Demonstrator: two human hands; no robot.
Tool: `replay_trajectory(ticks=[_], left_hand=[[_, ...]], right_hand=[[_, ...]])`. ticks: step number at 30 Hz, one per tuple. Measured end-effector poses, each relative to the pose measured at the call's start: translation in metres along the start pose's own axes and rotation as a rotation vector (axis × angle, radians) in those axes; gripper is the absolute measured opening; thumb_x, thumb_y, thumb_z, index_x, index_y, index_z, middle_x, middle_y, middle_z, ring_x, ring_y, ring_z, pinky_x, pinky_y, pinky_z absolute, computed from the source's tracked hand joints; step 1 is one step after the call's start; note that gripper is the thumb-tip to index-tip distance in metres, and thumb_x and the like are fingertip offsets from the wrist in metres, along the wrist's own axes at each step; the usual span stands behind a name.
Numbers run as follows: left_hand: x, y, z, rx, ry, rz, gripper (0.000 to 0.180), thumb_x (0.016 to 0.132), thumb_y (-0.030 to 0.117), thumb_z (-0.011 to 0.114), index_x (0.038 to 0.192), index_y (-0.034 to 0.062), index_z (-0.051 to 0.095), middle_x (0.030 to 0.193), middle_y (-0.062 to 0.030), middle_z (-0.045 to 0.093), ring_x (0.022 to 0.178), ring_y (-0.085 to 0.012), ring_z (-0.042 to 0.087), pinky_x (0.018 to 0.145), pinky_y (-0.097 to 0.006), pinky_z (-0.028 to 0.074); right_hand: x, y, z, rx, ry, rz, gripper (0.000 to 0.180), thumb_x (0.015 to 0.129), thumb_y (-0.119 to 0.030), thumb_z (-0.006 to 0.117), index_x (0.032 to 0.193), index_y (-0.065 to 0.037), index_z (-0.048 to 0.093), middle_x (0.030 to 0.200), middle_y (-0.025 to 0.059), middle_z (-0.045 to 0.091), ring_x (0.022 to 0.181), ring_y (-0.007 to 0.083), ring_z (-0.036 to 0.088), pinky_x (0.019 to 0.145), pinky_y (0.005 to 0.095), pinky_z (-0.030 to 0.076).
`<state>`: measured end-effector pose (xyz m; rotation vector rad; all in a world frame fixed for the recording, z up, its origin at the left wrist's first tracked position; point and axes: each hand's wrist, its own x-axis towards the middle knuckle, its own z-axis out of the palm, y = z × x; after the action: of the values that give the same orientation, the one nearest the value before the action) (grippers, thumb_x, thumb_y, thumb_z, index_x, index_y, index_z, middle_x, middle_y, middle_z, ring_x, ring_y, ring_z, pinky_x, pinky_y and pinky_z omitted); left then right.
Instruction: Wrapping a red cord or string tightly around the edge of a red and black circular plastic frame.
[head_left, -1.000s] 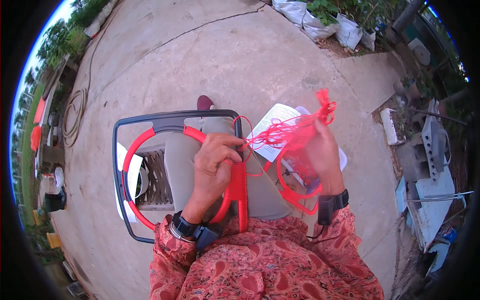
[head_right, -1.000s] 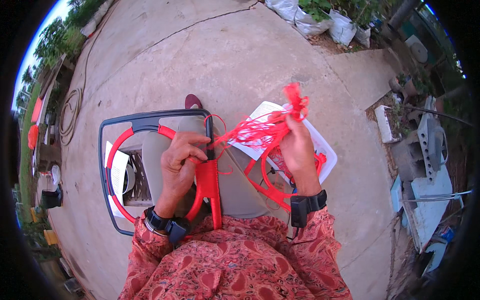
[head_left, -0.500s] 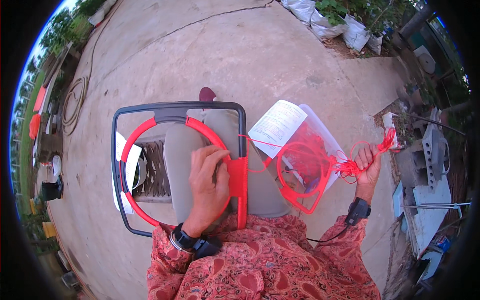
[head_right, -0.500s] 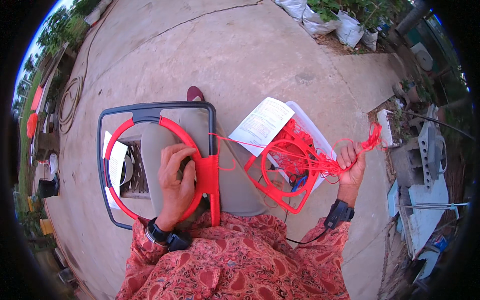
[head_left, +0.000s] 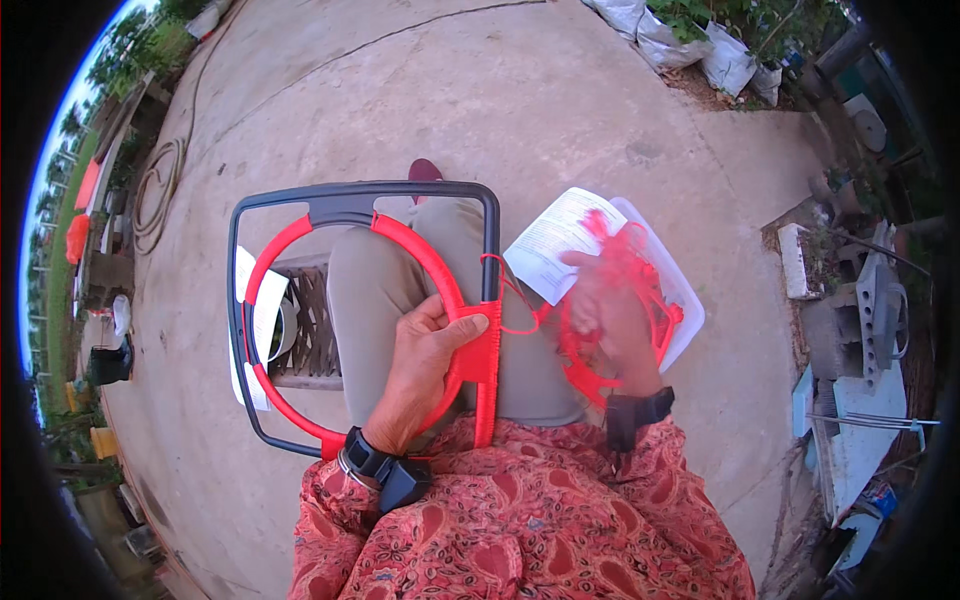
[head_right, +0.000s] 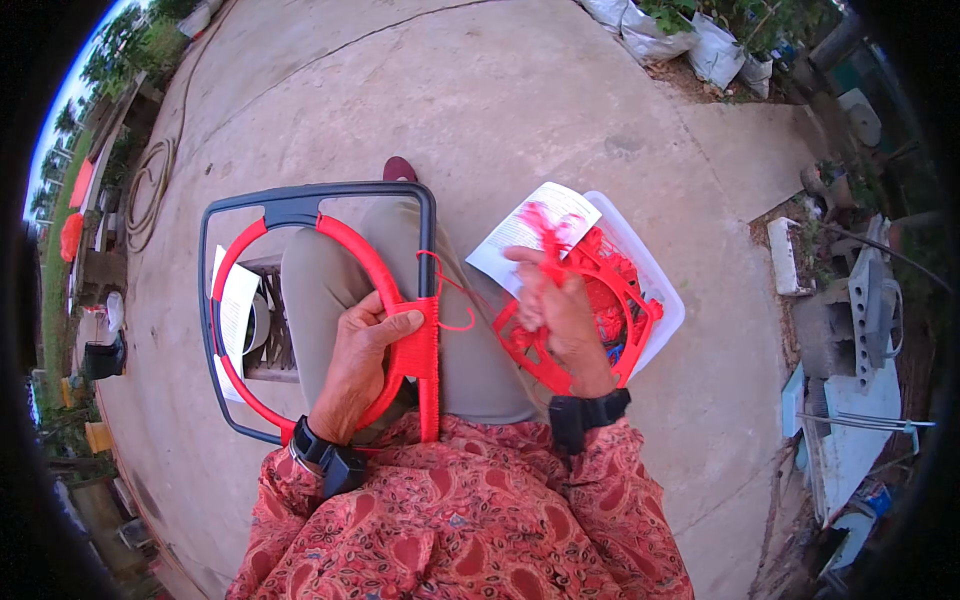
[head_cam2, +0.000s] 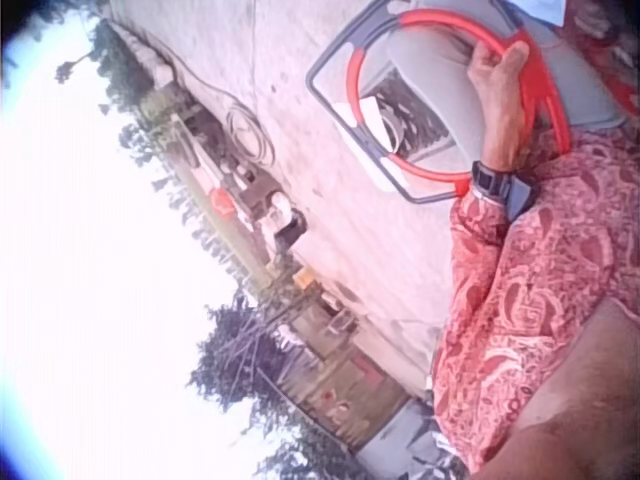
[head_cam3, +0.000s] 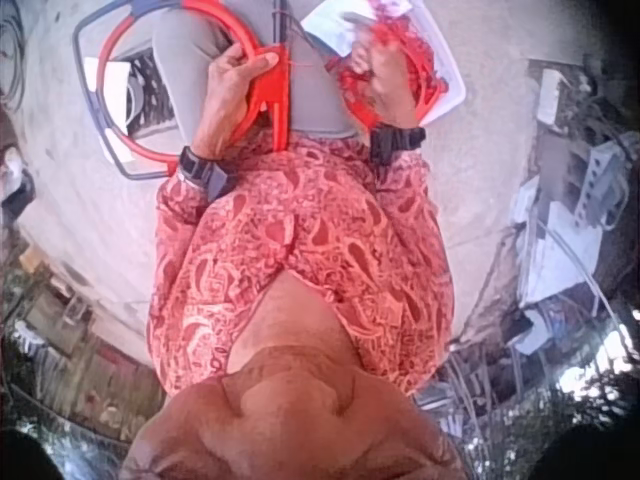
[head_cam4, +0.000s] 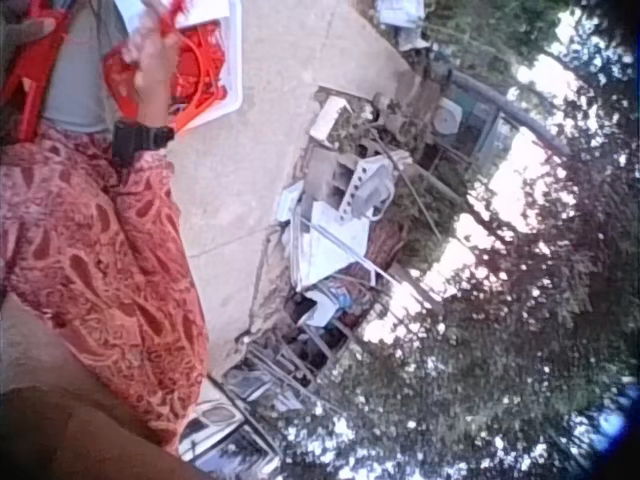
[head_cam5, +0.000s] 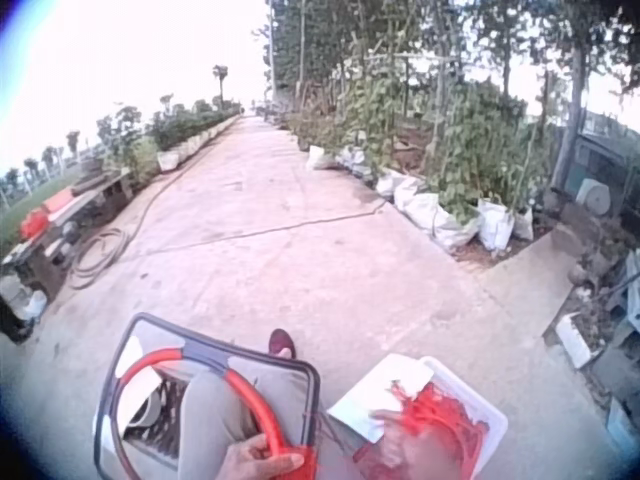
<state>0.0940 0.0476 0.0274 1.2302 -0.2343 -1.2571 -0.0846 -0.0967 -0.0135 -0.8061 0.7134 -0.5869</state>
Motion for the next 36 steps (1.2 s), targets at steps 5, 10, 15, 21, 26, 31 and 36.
replay_trajectory(ticks=[5, 10, 15, 21, 26, 31, 36], left_hand=[[-0.007, 0.002, 0.004, -0.056, -0.106, -0.025, 0.024, 0.084, 0.0, 0.057, 0.108, -0.004, 0.053, 0.085, -0.0163, 0.065, 0.07, -0.0267, 0.068, 0.065, -0.037, 0.058], [-0.011, 0.009, 0.011, -0.112, -0.148, -0.036, 0.03, 0.085, 0.002, 0.055, 0.114, -0.0041, 0.048, 0.085, -0.0185, 0.065, 0.069, -0.0293, 0.068, 0.065, -0.038, 0.058], [-0.01, 0.016, 0.012, -0.05, -0.168, -0.119, 0.023, 0.086, 0.001, 0.052, 0.108, -0.0057, 0.052, 0.086, -0.0205, 0.065, 0.066, -0.0298, 0.067, 0.063, -0.038, 0.058], [-0.012, 0.015, 0.018, -0.096, -0.16, -0.109, 0.017, 0.087, 0.004, 0.053, 0.103, -0.0045, 0.053, 0.084, -0.0201, 0.065, 0.064, -0.0289, 0.067, 0.06, -0.036, 0.058], [-0.01, 0.011, 0.016, -0.163, -0.168, -0.03, 0.014, 0.088, 0.01, 0.055, 0.097, -0.0014, 0.053, 0.08, -0.0194, 0.065, 0.06, -0.0278, 0.065, 0.056, -0.036, 0.057], [-0.009, 0.012, 0.018, -0.134, -0.117, -0.014, 0.014, 0.088, 0.014, 0.057, 0.092, 0.0008, 0.054, 0.075, -0.0186, 0.064, 0.054, -0.027, 0.064, 0.051, -0.036, 0.055], [-0.014, 0.01, 0.016, -0.173, -0.165, 0.002, 0.012, 0.086, 0.012, 0.055, 0.089, 0.0003, 0.052, 0.073, -0.0201, 0.063, 0.052, -0.0291, 0.063, 0.049, -0.038, 0.055]], right_hand=[[0.01, 0.005, 0.044, -0.213, -0.218, 0.08, 0.034, 0.092, -0.034, 0.059, 0.105, -0.002, 0.061, 0.06, -0.006, 0.044, 0.047, 0.0023, 0.037, 0.042, 0.0202, 0.032], [-0.003, 0.002, 0.037, -0.206, -0.161, 0.168, 0.031, 0.09, -0.036, 0.062, 0.085, -0.005, 0.06, 0.056, -0.0046, 0.044, 0.045, 0.0039, 0.038, 0.041, 0.0213, 0.032], [-0.023, 0.001, 0.031, -0.184, -0.158, 0.203, 0.028, 0.09, -0.029, 0.061, 0.073, -0.008, 0.053, 0.052, -0.0049, 0.04, 0.042, 0.0048, 0.037, 0.04, 0.0217, 0.029], [-0.048, -0.01, 0.019, -0.135, -0.272, 0.156, 0.03, 0.087, -0.018, 0.059, 0.061, -0.012, 0.044, 0.05, -0.005, 0.037, 0.04, 0.0054, 0.033, 0.039, 0.0227, 0.026], [-0.042, -0.013, 0.011, -0.015, -0.167, 0.072, 0.033, 0.088, -0.014, 0.056, 0.059, -0.012, 0.042, 0.049, -0.0036, 0.036, 0.039, 0.0066, 0.033, 0.038, 0.023, 0.026], [-0.046, -0.015, 0.014, 0.003, -0.189, 0.027, 0.034, 0.088, -0.014, 0.054, 0.058, -0.012, 0.039, 0.048, -0.0031, 0.035, 0.038, 0.0073, 0.033, 0.038, 0.0237, 0.027], [-0.057, -0.021, 0.017, 0.046, -0.204, -0.036, 0.033, 0.088, -0.014, 0.053, 0.058, -0.012, 0.039, 0.047, -0.0027, 0.034, 0.038, 0.0076, 0.033, 0.037, 0.0238, 0.027]])
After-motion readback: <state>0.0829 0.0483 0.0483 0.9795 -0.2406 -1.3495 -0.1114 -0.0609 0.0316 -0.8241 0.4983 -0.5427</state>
